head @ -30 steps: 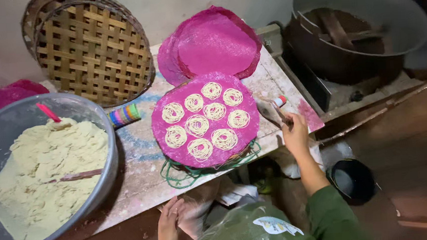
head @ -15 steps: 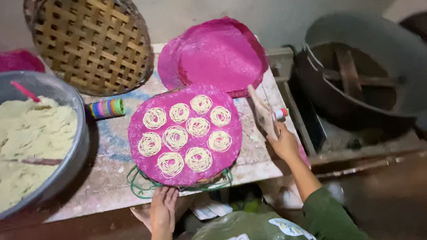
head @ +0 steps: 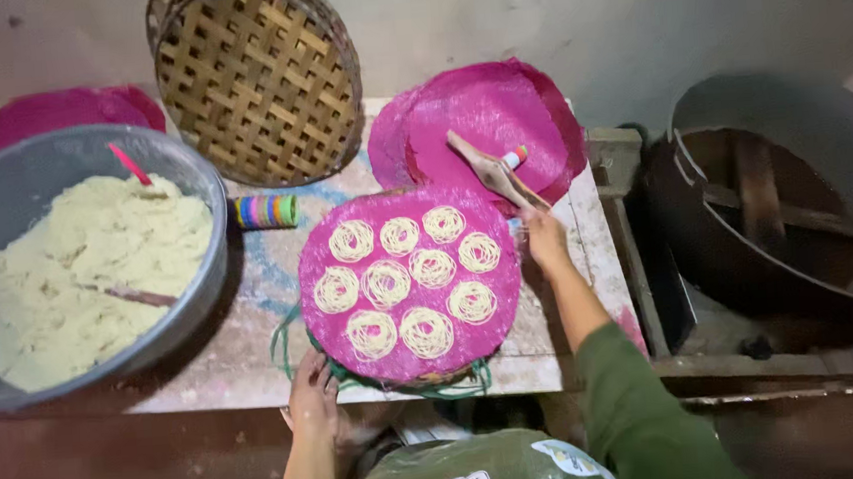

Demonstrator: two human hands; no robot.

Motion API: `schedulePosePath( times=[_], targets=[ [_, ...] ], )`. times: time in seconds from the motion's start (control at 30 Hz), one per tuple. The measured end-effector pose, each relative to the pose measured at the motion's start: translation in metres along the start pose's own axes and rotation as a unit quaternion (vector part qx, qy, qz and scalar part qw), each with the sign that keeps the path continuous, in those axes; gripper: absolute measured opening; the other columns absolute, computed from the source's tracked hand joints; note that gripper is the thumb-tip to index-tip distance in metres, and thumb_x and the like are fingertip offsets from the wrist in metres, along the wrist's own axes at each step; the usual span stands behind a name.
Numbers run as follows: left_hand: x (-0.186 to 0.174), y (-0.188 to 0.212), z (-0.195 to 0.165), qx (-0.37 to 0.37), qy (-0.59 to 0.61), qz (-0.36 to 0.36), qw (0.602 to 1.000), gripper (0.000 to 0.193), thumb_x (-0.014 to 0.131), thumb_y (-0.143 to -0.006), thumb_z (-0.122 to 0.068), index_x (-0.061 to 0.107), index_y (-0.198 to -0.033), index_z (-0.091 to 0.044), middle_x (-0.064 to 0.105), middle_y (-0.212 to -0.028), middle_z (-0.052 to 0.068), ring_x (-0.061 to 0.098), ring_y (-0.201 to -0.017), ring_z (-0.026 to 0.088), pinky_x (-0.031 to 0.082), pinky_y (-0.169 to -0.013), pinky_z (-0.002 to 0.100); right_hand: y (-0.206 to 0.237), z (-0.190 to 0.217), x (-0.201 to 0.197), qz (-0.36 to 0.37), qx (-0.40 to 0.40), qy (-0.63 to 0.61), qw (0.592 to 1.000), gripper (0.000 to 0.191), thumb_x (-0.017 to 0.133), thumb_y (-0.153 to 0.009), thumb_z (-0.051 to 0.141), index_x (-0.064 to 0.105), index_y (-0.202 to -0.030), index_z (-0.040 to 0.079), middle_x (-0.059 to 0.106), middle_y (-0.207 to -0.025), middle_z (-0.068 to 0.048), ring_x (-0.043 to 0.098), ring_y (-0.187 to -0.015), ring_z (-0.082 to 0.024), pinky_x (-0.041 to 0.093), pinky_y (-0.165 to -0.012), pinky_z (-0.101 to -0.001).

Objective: The person uses a manual noodle press to extrude dough into spiral shapes onto pink trays. They repeatedly load dough into the press, extrude noodles, and arrange them in circular patterns. Woven baskets and a large bowl of dough are visible on the table.

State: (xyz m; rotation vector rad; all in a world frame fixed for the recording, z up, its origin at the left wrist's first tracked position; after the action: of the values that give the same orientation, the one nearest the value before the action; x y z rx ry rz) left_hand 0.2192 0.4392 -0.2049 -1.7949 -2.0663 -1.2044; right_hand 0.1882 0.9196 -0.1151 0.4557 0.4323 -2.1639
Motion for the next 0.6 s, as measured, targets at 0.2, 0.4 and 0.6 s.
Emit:
schedulePosePath(
  times=[0.2, 0.4, 0.6],
  targets=[
    [-0.008, -0.021, 0.001, -0.087, -0.02, 0.078, 0.993, 0.06, 0.038, -0.109, -0.044, 0.04, -0.151, -0.002, 0.053, -0.136, 0.012, 0.054, -0.108, 0.023, 0.043, -0.095, 0.041, 0.068, -0.05, 0.036, 0.137, 0.231, -0.328, 0.906, 0.039, 0.053, -0.102, 0.016, 0.059, -0.14, 0.009, 0.07, -0.126, -0.005, 0.068, -0.107, -0.016, 0.055, -0.09, -0.0328],
    [0.019, -0.021, -0.029, -0.101, -0.157, 0.044, 0.981, 0.063, 0.024, -0.106, -0.048, 0.032, -0.156, -0.01, 0.047, -0.152, 0.007, 0.049, -0.133, 0.022, 0.04, -0.109, 0.041, 0.119, -0.058, 0.04, 0.122, 0.212, -0.45, 0.859, 0.048, 0.054, -0.101, 0.01, 0.047, -0.148, 0.004, 0.067, -0.129, -0.014, 0.071, -0.101, -0.017, 0.061, -0.081, -0.0313],
    [0.094, -0.015, -0.059, -0.052, -0.348, 0.283, 0.892, 0.05, 0.04, -0.106, -0.035, 0.055, -0.139, -0.002, 0.062, -0.13, 0.018, 0.062, -0.112, 0.028, 0.05, -0.096, 0.045, 0.209, -0.096, -0.072, -0.071, 0.097, -0.538, 0.834, 0.037, 0.06, -0.115, 0.007, 0.053, -0.15, -0.001, 0.066, -0.128, -0.016, 0.065, -0.087, -0.021, 0.047, -0.054, -0.0306]
  ],
)
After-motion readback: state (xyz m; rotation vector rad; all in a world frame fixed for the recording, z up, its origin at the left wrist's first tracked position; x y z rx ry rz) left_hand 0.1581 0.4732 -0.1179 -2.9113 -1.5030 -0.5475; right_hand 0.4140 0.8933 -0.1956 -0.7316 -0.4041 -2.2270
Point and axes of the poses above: each hand's wrist, its own y-axis away from the middle knuckle, its own x-axis out of the palm, z = x × y, the point moved 7 cm from there along -y, towards the middle knuckle
